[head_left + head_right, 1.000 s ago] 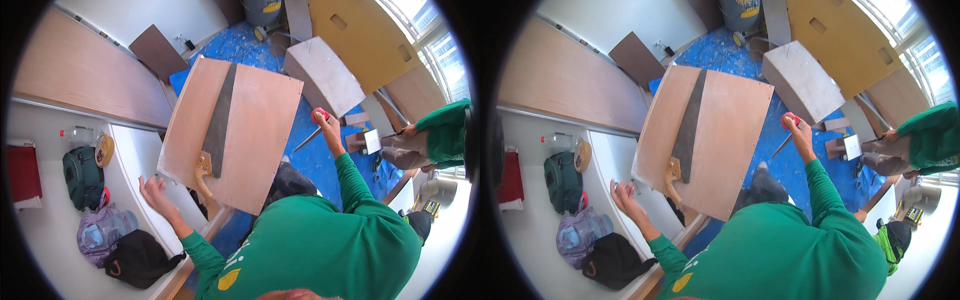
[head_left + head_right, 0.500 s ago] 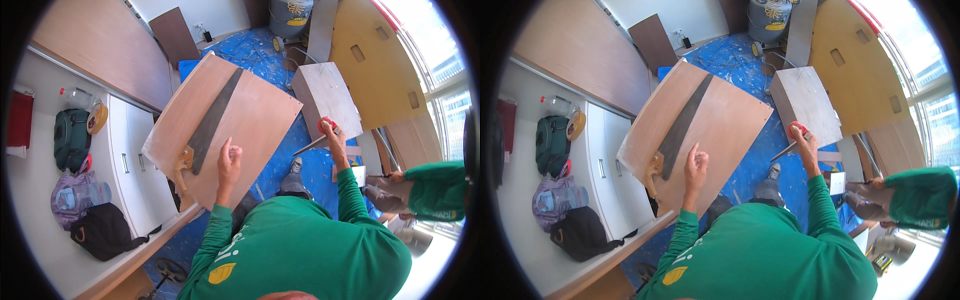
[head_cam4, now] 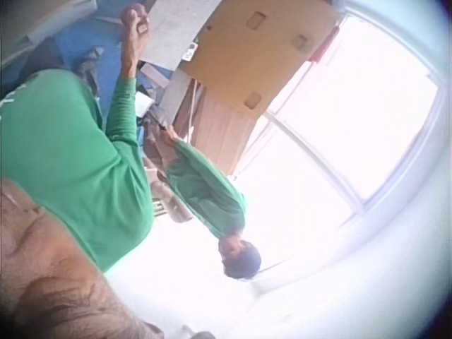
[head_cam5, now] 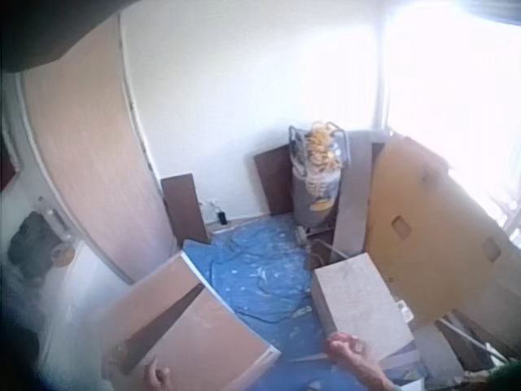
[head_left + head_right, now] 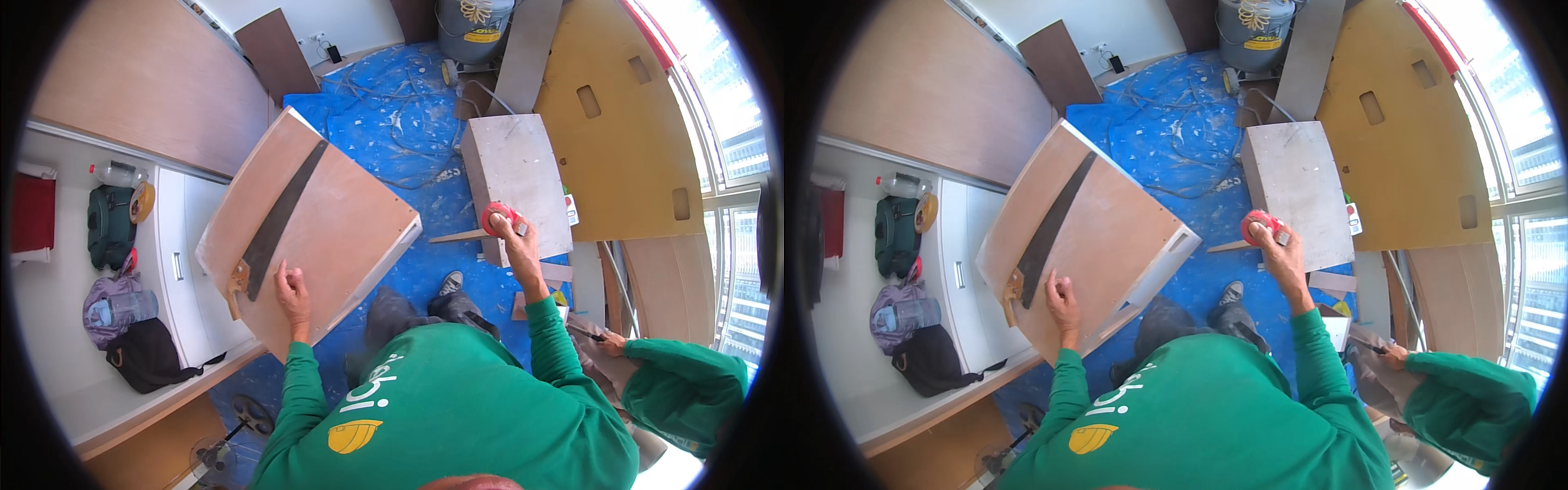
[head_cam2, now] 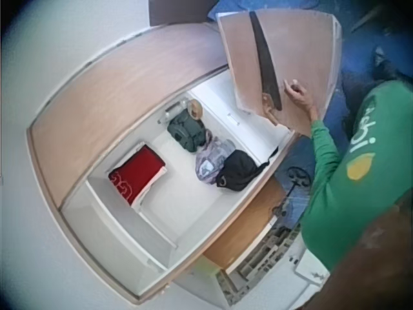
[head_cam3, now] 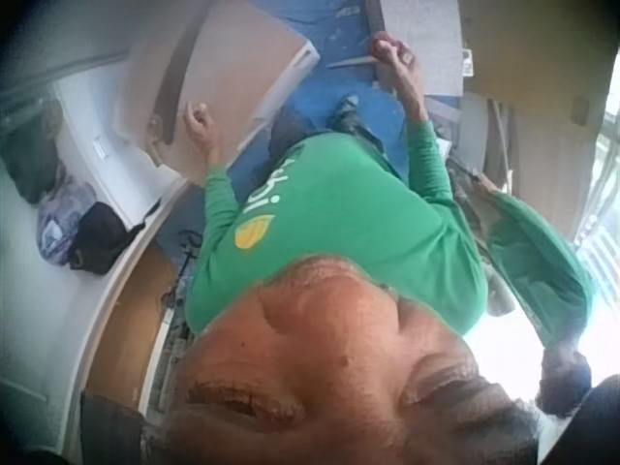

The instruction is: The person climbs a ladder, retrieves a tape measure, and walks to a workbench. They then measure and mark a wooden trim piece against a cabinet frame using a pencil. Another worker is visible in the background.

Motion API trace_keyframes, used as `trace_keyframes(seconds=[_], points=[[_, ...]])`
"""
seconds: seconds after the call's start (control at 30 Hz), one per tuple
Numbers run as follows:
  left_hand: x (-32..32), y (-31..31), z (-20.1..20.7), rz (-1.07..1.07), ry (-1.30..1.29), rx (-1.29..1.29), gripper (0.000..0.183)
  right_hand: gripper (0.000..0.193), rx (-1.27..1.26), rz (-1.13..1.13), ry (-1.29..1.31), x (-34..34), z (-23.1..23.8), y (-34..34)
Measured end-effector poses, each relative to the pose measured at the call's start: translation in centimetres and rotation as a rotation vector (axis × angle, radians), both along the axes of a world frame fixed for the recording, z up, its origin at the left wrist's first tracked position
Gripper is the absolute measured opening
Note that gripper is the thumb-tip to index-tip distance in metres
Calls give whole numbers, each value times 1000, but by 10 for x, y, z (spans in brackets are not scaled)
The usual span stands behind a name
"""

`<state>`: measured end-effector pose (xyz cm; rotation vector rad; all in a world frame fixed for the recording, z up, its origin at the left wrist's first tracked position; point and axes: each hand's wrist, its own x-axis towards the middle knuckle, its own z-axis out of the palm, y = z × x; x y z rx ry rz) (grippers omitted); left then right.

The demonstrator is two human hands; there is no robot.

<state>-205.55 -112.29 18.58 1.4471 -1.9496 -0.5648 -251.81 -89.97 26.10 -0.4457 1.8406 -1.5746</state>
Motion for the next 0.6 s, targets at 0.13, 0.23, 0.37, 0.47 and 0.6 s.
trace_keyframes(seconds=[0.13, 0.23, 0.37, 0.47, 0.6], points=[[-6, 2, -1, -21, -58, -33, 44, 47, 38, 3, 73, -20, 17, -20], [-5, 3, 2, -7, -125, -3, 43, 47, 30, 54, 94, -32, 3, -36], [-14, 5, 10, -4, -133, 10, 43, 47, 113, 112, 135, -42, 15, -64], [-10, 5, 7, 17, -186, -9, 43, 47, 132, 219, 157, -56, 8, -94], [-18, 5, 14, 5, -299, -3, 44, 53, 162, 384, 169, -73, 4, -141]])
